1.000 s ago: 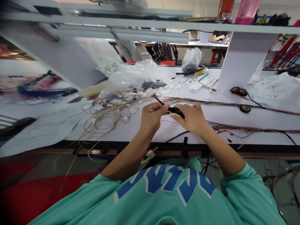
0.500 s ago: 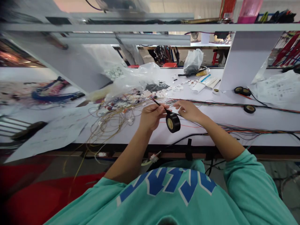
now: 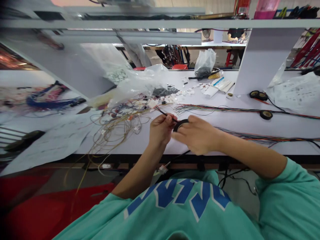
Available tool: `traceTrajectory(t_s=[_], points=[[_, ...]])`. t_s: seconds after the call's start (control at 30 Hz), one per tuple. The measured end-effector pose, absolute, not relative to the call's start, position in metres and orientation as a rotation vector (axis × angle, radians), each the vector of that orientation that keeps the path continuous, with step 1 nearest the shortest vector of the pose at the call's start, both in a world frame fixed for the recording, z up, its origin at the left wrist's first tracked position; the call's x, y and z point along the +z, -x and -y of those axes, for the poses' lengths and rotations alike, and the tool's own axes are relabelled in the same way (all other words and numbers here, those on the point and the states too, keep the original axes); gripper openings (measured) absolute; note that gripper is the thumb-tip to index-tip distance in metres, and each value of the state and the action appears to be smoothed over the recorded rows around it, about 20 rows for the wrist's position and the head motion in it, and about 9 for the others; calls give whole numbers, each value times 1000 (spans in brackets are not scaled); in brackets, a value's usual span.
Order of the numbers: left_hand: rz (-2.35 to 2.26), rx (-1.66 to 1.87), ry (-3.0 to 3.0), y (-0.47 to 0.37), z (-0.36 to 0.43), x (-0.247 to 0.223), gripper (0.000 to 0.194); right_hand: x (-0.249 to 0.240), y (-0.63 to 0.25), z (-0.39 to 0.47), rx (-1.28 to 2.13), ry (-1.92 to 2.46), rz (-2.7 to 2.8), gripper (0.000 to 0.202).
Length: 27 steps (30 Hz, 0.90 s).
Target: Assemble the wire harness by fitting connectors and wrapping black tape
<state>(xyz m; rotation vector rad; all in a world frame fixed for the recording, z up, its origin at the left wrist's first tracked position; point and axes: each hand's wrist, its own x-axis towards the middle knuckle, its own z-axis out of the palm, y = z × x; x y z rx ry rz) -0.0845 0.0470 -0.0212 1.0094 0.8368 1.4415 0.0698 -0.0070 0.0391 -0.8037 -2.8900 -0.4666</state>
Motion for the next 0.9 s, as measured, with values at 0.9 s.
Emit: traceTrajectory(t_s=[0.9], points=[[-1126,1266,-1525,89,-42,-35,26,-16,-63,-43,1474,1157,1432,10]])
